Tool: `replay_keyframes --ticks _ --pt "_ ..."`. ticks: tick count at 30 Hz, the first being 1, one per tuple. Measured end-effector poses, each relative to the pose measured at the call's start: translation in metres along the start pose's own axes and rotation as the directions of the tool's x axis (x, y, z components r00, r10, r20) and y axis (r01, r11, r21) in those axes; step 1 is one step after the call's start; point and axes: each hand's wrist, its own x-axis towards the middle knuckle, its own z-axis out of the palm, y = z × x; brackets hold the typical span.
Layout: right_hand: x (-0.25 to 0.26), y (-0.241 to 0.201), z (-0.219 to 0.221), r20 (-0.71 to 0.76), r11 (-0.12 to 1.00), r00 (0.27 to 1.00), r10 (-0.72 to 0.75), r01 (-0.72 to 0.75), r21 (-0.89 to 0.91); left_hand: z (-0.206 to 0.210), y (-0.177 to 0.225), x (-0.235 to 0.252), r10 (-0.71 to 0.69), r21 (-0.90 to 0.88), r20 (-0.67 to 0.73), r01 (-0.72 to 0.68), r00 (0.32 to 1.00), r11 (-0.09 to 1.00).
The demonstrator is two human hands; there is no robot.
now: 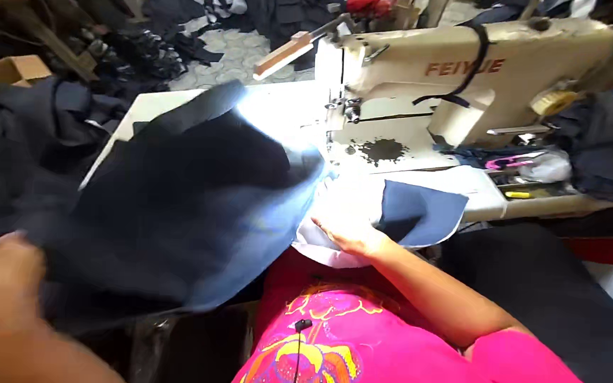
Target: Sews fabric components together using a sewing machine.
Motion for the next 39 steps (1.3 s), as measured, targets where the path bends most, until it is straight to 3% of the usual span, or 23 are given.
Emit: replay_keyframes --ticks 2,4,6,9,11,14,17,19,22,25,26,29,32,34,35,36,37,38,39 --pt "0.009 0.009 0.002 -0.007 0.993 0.994 -0.113 0.113 0.032 0.012 0.065 -0.032 0.394 -0.042 -0.038 -0.395 0.918 0.918" --pt "0.012 0.025 -0.002 0.003 0.988 0.988 -0.154 0.154 0.004 0.053 0.127 -0.062 0.696 -0.212 -0.027 -0.684 0.718 0.698" --pt "0.011 0.047 -0.006 -0.046 0.966 0.966 -0.255 0.253 -0.059 0.104 0.169 -0.087 0.832 -0.398 0.075 -0.748 0.55 0.531" --pt "-0.004 0.077 -0.029 -0.048 0.969 0.968 -0.244 0.242 -0.049 0.14 0.201 -0.11 0.827 -0.368 0.349 -0.747 0.441 0.554" --pt "-0.013 0.092 -0.039 -0.06 0.988 0.987 -0.147 0.144 -0.055 0.137 0.216 -0.117 0.808 -0.342 0.408 -0.749 0.426 0.567" --pt "-0.014 0.111 -0.037 -0.163 0.99 0.982 -0.1 0.083 -0.11 0.132 0.229 -0.116 0.822 -0.353 0.385 -0.757 0.419 0.55" --pt "0.002 0.124 -0.045 -0.062 0.984 0.996 0.067 -0.076 -0.159 0.137 0.232 -0.111 0.836 -0.347 0.358 -0.772 0.416 0.533" --pt "0.018 0.121 -0.057 0.058 0.955 0.971 0.23 -0.214 -0.204 0.137 0.233 -0.108 0.839 -0.342 0.355 -0.778 0.412 0.527" --pt "0.022 0.083 -0.071 -0.053 0.931 0.954 0.294 -0.298 -0.209 0.138 0.242 -0.096 0.885 -0.406 0.257 -0.788 0.387 0.463" --pt "-0.002 0.031 -0.06 -0.312 0.97 0.948 0.065 -0.133 -0.202 0.147 0.269 -0.074 0.928 -0.509 0.155 -0.778 0.338 0.368" --pt "-0.012 0.017 -0.05 -0.305 0.978 0.952 0.035 -0.094 -0.184 0.154 0.279 -0.067 0.931 -0.512 0.144 -0.78 0.337 0.361" --pt "-0.038 -0.004 -0.016 -0.179 0.986 0.976 0.126 -0.143 -0.083 0.174 0.31 -0.043 0.898 -0.506 0.235 -0.741 0.373 0.441" --pt "-0.06 0.004 0.023 -0.457 0.999 0.889 -0.042 0.034 -0.025 0.182 0.334 -0.03 0.839 -0.482 0.378 -0.691 0.39 0.538" --pt "-0.079 0.004 0.04 -0.552 0.968 0.818 -0.165 0.242 0.069 0.182 0.338 -0.029 0.852 -0.513 0.388 -0.685 0.353 0.517" --pt "-0.089 0.006 0.048 -0.524 0.953 0.835 -0.168 0.273 0.13 0.185 0.336 -0.031 0.876 -0.542 0.35 -0.691 0.332 0.478" --pt "-0.098 0.007 0.054 -0.405 0.957 0.912 -0.07 0.176 0.23 0.188 0.333 -0.033 0.903 -0.578 0.288 -0.694 0.319 0.43" --pt "-0.103 0.009 0.054 -0.177 0.938 0.978 0.108 -0.041 0.343 0.192 0.329 -0.037 0.921 -0.605 0.226 -0.696 0.317 0.388" --pt "-0.099 0.012 0.051 0.093 0.866 0.957 0.275 -0.288 0.408 0.195 0.325 -0.041 0.932 -0.622 0.165 -0.699 0.323 0.353" --pt "-0.091 0.017 0.05 0.292 0.776 0.88 0.374 -0.47 0.421 0.199 0.321 -0.044 0.936 -0.631 0.1 -0.706 0.338 0.323"
